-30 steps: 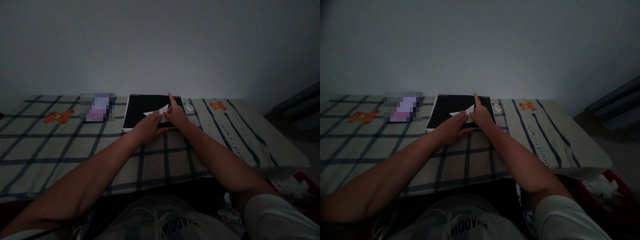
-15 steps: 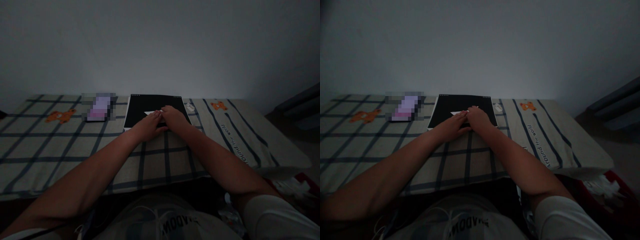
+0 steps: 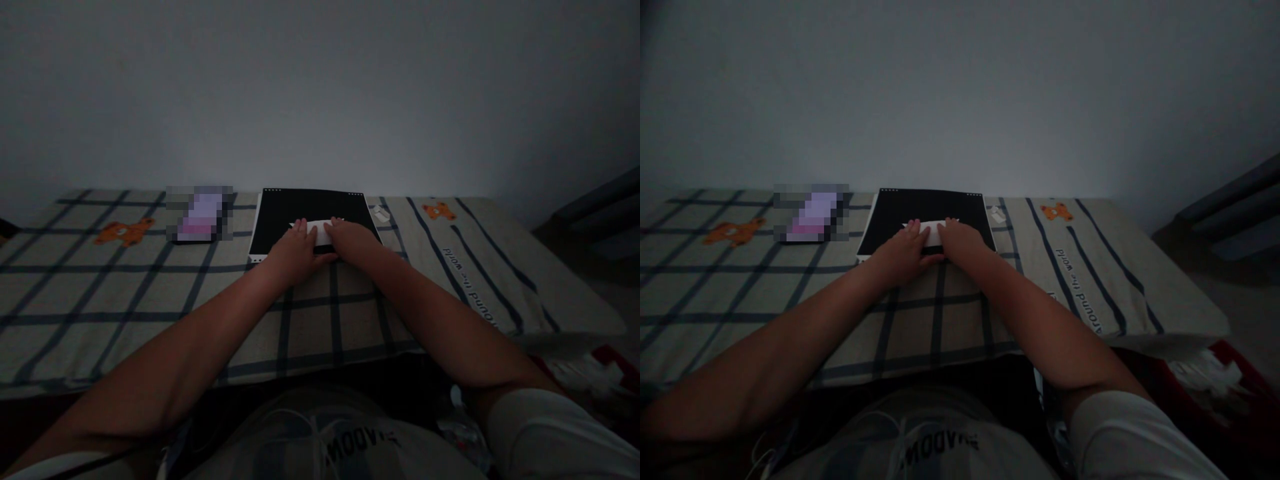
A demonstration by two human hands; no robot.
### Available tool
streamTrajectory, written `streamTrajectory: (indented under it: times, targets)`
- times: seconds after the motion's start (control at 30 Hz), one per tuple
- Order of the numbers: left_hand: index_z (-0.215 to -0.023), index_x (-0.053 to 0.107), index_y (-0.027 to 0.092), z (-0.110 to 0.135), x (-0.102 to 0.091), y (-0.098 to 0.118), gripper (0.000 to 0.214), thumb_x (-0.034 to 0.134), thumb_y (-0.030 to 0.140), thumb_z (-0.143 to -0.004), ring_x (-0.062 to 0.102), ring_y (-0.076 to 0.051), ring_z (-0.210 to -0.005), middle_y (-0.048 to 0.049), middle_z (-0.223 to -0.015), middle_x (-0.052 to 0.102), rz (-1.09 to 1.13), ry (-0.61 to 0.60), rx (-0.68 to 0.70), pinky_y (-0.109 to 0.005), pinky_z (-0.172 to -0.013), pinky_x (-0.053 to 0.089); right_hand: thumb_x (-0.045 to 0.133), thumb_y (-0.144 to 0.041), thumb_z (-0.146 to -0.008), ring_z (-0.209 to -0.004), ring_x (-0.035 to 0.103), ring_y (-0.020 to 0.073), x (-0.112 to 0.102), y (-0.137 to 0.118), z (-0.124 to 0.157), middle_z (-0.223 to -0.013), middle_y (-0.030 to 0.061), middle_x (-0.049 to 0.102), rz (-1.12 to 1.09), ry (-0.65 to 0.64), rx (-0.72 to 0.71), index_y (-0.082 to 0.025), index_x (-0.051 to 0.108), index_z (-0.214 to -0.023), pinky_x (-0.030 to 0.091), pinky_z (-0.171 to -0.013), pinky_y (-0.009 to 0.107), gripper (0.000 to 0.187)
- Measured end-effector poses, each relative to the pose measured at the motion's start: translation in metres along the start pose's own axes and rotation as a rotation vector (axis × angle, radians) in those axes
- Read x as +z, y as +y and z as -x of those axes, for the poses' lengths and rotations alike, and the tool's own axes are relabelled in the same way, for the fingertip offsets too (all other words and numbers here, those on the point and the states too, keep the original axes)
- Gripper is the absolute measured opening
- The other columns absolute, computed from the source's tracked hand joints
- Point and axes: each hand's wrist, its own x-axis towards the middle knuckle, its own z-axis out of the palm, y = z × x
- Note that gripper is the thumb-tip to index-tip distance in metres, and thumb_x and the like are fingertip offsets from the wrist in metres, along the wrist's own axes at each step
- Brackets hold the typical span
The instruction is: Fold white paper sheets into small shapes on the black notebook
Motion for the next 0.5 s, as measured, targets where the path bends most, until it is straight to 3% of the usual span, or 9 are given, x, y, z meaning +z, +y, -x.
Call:
streamTrajectory:
  times: [0.2,0.3,0.43,0.5]
  targets:
    - [-0.160,0.040,-0.003,0.0058,-0.0078,0.0046,0.102,0.051,0.076,-0.097,0.031,-0.048,-0.158,-0.0359,-0.167,0.032,-0.094,-0.033,-0.130,-0.061,-0.127,0.025,0.036,-0.011,-0.106,-0.128,0.068,0.0322,-0.0020,-0.0010,-0.0005,-0.148,0.0272,0.062,0.017,0.001,0.001,-0.005,0.062,-0.143,0.055,-0.104,0.043,0.045]
    - [-0.157,0.044,-0.004,0.0067,-0.0069,0.0028,0.105,0.050,0.080,-0.095,0.034,-0.050,-0.156,-0.0371,-0.163,0.039,-0.093,0.009,-0.144,-0.064,-0.127,0.022,0.038,-0.013,-0.106,-0.124,0.070,0.0322,-0.0020,-0.0001,-0.0003,-0.145,0.0267,0.064,0.022,0.003,0.001,-0.007,0.064,-0.140,0.057,-0.100,0.043,0.043]
    - [-0.159,0.046,0.004,0.0039,-0.0021,-0.0022,0.096,0.046,0.078,-0.097,0.032,-0.046,-0.158,-0.0308,-0.163,0.044,-0.122,0.099,-0.068,-0.063,-0.128,0.019,0.037,-0.013,-0.106,-0.121,0.071,0.0321,-0.0025,-0.0008,0.0003,-0.145,0.0265,0.064,0.038,0.001,0.008,-0.008,0.065,-0.137,0.058,-0.095,0.041,0.042]
    - [-0.160,0.043,0.004,0.0005,-0.0009,-0.0041,0.092,0.045,0.074,-0.100,0.030,-0.042,-0.160,-0.0290,-0.167,0.039,-0.144,0.059,0.031,-0.058,-0.130,0.020,0.037,-0.013,-0.106,-0.121,0.071,0.0320,-0.0033,-0.0022,0.0008,-0.144,0.0262,0.065,0.055,0.003,0.019,-0.008,0.065,-0.137,0.059,-0.093,0.041,0.042]
